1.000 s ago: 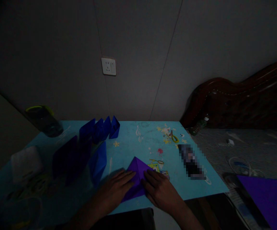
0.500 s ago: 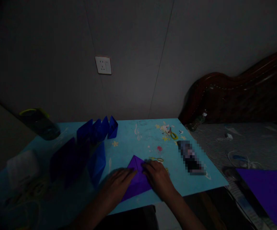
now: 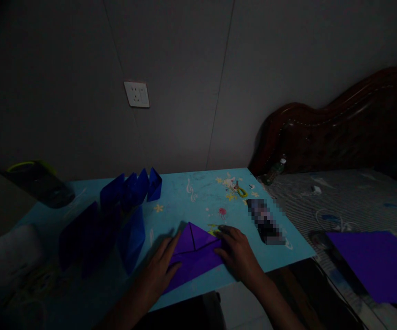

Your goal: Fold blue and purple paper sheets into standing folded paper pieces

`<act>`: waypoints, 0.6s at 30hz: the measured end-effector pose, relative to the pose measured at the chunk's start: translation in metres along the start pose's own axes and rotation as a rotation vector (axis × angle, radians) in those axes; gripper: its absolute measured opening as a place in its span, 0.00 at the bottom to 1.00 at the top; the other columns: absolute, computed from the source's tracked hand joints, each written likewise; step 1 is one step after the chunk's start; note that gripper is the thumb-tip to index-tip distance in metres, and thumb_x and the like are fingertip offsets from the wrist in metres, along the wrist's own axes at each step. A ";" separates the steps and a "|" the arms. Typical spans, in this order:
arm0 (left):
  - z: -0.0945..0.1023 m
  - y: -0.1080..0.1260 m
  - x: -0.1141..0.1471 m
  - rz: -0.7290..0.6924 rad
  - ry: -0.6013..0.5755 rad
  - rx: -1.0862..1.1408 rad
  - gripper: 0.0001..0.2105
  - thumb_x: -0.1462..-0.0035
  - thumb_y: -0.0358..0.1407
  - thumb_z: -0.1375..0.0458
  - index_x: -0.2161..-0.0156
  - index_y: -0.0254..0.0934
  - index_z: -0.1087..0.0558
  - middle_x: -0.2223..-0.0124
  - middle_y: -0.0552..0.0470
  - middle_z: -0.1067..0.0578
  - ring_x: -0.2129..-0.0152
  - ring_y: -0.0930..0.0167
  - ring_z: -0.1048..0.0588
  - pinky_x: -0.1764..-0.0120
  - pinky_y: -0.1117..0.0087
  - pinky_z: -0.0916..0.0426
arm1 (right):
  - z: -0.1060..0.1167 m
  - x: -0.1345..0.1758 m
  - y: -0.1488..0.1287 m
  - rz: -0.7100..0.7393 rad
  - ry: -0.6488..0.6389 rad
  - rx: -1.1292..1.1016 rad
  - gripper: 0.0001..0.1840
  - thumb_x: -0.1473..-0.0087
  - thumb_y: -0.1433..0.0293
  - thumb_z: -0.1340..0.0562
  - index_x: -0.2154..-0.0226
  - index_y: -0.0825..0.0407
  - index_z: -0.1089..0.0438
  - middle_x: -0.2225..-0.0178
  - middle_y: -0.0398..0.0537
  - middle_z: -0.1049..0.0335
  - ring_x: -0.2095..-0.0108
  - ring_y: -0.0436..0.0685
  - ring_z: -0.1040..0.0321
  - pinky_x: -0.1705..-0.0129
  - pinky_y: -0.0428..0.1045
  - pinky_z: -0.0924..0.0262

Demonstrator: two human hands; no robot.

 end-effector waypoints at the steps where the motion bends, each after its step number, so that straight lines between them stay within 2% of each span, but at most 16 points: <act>1: 0.002 0.001 0.000 0.015 -0.017 0.047 0.39 0.42 0.25 0.46 0.30 0.45 0.57 0.37 0.41 0.32 0.45 0.63 0.27 0.49 0.63 0.27 | 0.003 -0.001 -0.002 0.011 -0.012 -0.013 0.19 0.40 0.63 0.36 0.47 0.49 0.29 0.47 0.57 0.28 0.46 0.66 0.32 0.46 0.62 0.36; 3: 0.008 0.003 0.001 0.005 -0.029 0.114 0.38 0.42 0.22 0.48 0.30 0.44 0.57 0.40 0.42 0.29 0.48 0.65 0.25 0.51 0.66 0.26 | 0.010 -0.005 -0.008 0.027 -0.026 -0.047 0.13 0.38 0.65 0.39 0.52 0.49 0.28 0.53 0.55 0.25 0.51 0.64 0.29 0.49 0.60 0.34; 6: 0.029 0.009 -0.001 -0.132 0.044 0.069 0.28 0.41 0.19 0.51 0.38 0.43 0.37 0.52 0.49 0.22 0.56 0.69 0.22 0.53 0.68 0.26 | 0.023 -0.010 -0.015 0.062 -0.009 -0.125 0.08 0.36 0.67 0.43 0.59 0.49 0.28 0.60 0.52 0.24 0.58 0.61 0.27 0.53 0.57 0.33; 8: 0.046 0.015 -0.002 -0.293 0.157 -0.041 0.21 0.39 0.20 0.52 0.47 0.41 0.28 0.56 0.49 0.21 0.57 0.68 0.22 0.52 0.66 0.27 | 0.030 -0.012 -0.019 0.111 0.053 -0.178 0.07 0.36 0.69 0.44 0.60 0.48 0.30 0.59 0.53 0.25 0.55 0.61 0.28 0.53 0.57 0.33; 11: 0.062 0.021 -0.001 -0.493 0.289 -0.193 0.15 0.36 0.24 0.51 0.50 0.36 0.26 0.56 0.45 0.22 0.55 0.64 0.25 0.50 0.61 0.28 | 0.030 -0.014 -0.017 0.131 0.154 -0.195 0.07 0.35 0.69 0.45 0.60 0.47 0.31 0.52 0.55 0.27 0.50 0.62 0.31 0.51 0.58 0.34; 14: 0.055 0.019 0.001 -0.540 0.233 -0.285 0.16 0.36 0.22 0.52 0.49 0.34 0.27 0.56 0.45 0.21 0.56 0.64 0.24 0.51 0.60 0.28 | 0.019 -0.014 -0.012 0.161 0.151 -0.132 0.08 0.35 0.68 0.44 0.60 0.47 0.29 0.51 0.55 0.27 0.49 0.62 0.31 0.51 0.58 0.35; 18: 0.034 0.010 0.007 -0.447 0.048 -0.342 0.21 0.39 0.19 0.54 0.48 0.38 0.28 0.56 0.49 0.20 0.59 0.67 0.23 0.54 0.64 0.27 | 0.005 -0.013 -0.008 0.250 0.005 -0.096 0.09 0.34 0.67 0.44 0.57 0.48 0.28 0.54 0.53 0.23 0.49 0.61 0.29 0.49 0.59 0.37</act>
Point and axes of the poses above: each hand's wrist, its own x-axis away from the middle knuckle, its own z-axis out of the back of the hand, y = z × x, the point moved 3 cm from there along -x, towards the middle knuckle
